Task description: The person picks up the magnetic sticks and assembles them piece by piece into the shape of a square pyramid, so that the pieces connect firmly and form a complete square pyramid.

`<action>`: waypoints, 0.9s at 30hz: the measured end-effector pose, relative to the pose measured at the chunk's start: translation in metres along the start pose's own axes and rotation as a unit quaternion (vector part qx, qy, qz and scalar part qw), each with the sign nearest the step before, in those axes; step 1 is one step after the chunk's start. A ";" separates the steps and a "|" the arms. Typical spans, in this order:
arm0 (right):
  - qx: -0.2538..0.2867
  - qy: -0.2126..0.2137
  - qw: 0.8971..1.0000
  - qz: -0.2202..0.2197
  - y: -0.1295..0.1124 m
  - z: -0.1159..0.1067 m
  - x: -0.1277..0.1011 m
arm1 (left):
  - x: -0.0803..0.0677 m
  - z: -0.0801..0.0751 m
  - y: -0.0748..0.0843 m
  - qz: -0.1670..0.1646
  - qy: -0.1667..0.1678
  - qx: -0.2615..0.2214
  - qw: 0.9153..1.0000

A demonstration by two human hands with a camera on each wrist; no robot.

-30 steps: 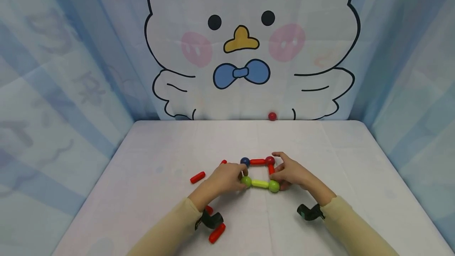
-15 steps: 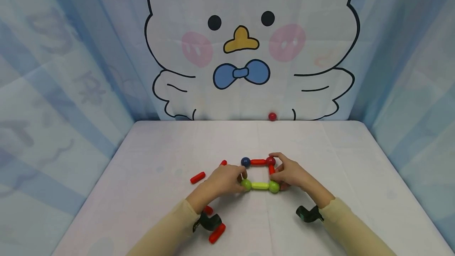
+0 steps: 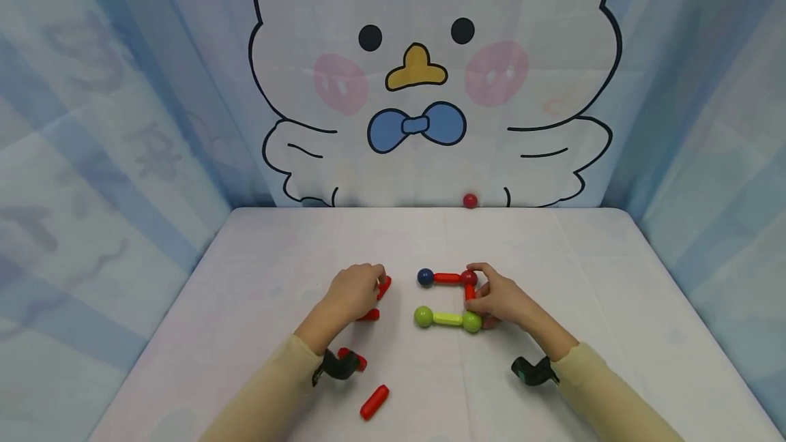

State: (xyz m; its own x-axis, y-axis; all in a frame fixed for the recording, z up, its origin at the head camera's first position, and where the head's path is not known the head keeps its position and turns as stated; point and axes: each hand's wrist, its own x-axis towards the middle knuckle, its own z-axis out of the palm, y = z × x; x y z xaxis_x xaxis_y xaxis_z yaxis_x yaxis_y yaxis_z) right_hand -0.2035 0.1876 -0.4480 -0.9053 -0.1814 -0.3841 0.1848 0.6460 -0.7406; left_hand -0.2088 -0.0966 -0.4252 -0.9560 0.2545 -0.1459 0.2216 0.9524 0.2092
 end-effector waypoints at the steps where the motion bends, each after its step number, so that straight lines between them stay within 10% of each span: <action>1: -0.001 0.000 1.000 0.001 0.000 0.000 0.000 | 0.000 0.000 -0.002 -0.006 -0.001 0.006 1.000; 15: -0.008 0.000 1.000 -0.002 -0.003 0.000 0.000 | 0.025 0.021 0.001 -0.055 -0.013 -0.065 0.996; 27: -0.007 0.000 1.000 -0.004 -0.001 0.000 0.001 | 0.033 0.022 0.011 -0.019 -0.018 -0.142 0.990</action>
State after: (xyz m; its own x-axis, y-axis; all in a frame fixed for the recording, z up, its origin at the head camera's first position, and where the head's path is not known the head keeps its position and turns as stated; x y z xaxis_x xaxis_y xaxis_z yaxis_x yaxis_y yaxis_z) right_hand -0.2043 0.1867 -0.4481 -0.9062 -0.1868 -0.3793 0.1731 0.6546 -0.7359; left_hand -0.2342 -0.0740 -0.4487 -0.9537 0.2309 -0.1926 0.1184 0.8773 0.4651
